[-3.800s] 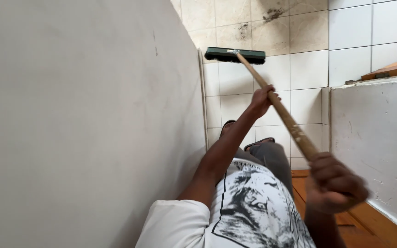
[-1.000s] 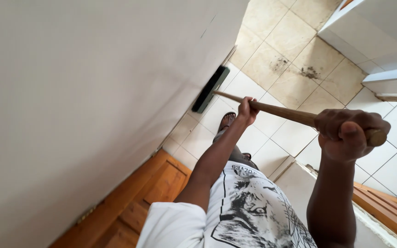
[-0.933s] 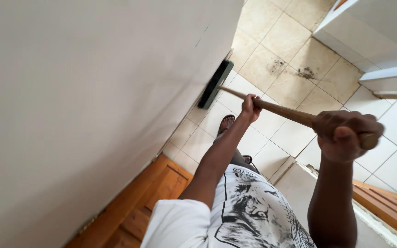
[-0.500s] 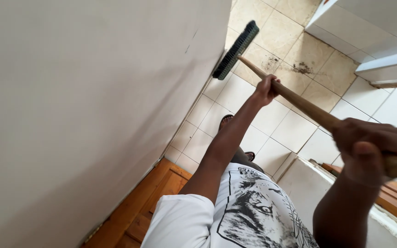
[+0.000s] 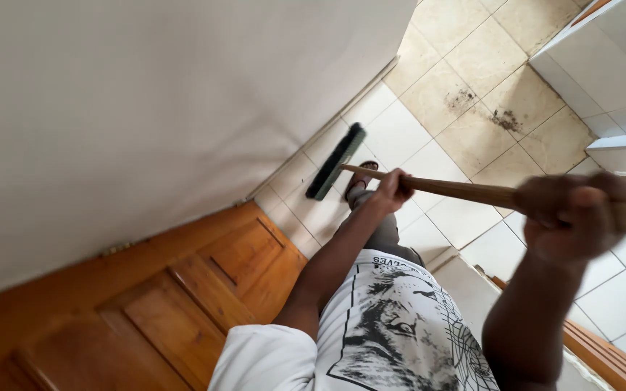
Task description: The person is using a broom to sweep debris off a tiled floor in a hallway.
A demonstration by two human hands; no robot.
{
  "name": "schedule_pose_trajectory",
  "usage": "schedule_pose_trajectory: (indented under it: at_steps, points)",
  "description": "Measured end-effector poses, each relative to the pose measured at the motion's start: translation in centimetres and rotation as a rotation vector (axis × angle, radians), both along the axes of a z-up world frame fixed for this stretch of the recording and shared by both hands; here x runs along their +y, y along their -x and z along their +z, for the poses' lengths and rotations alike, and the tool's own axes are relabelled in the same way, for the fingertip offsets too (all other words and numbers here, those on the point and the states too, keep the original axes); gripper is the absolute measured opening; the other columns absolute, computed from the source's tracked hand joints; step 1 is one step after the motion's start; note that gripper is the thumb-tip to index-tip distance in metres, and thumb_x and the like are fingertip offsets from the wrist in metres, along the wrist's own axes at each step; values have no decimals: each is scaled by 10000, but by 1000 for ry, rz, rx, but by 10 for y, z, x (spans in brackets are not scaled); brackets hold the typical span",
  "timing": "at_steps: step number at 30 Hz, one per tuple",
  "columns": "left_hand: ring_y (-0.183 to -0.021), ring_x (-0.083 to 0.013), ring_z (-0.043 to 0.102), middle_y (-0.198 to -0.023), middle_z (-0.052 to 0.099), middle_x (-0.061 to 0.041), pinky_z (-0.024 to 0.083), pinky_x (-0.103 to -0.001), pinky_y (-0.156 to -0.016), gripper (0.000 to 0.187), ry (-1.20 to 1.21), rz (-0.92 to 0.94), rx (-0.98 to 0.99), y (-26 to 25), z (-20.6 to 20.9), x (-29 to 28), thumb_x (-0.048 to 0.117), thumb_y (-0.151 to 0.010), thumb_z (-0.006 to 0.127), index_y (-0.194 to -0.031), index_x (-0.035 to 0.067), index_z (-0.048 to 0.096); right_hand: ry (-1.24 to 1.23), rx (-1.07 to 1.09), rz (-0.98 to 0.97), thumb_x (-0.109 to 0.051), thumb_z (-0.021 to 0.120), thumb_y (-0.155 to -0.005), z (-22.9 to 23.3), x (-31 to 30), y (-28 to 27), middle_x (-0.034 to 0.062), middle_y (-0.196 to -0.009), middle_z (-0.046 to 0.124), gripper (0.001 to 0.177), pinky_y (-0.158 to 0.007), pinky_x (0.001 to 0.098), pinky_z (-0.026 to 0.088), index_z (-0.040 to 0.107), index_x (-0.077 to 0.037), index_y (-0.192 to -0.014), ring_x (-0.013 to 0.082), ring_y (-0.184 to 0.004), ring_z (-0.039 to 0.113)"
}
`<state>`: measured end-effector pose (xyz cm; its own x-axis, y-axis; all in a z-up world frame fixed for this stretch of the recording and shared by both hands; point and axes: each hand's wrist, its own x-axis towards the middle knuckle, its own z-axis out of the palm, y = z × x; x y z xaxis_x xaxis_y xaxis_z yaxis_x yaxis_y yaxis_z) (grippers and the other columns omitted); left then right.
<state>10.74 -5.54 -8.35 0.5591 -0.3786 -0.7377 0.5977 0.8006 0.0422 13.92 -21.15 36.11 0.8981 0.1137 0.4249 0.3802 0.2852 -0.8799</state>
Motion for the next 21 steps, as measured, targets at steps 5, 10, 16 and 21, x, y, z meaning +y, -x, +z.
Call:
schedule_pose_trajectory:
  at_steps: [5, 10, 16, 21]
  points:
    - [-675, -161, 623, -826, 608, -62, 610, -314, -615, 102, -92, 274, 218, 47, 23, 50, 136, -980, 491, -954, 50, 538, -222, 19, 437, -171, 624, -1025, -32, 48, -12, -4, -467, 338, 463, -364, 315, 243, 356, -125, -650, 91, -355, 346]
    - [-694, -225, 651, -800, 640, -151, 599, -288, -595, 245, -194, 396, 308, 73, 29, 91, 177, -1026, 503, -954, -54, 541, -251, 121, 615, -186, 665, -1037, -102, 92, -19, 6, -480, 400, 508, -362, 327, 364, 426, -117, -593, 146, -384, 453]
    - [-493, -138, 541, -659, 512, -43, 496, -250, -409, 168, -287, 477, 280, 78, -21, 97, 134, -964, 492, -811, 74, 458, 106, 313, 586, -169, 596, -1070, -120, 106, -5, 86, -628, 558, 410, -539, 307, 444, 557, -32, -685, 154, -575, 536]
    - [-430, -121, 426, -614, 478, -25, 402, -249, -348, 138, -366, 223, 237, 16, -14, 62, 64, -930, 468, -802, 103, 434, 175, 311, 288, -132, 541, -1064, -126, 60, -30, 61, -613, 554, 395, -510, 301, 455, 535, -75, -673, 137, -554, 552]
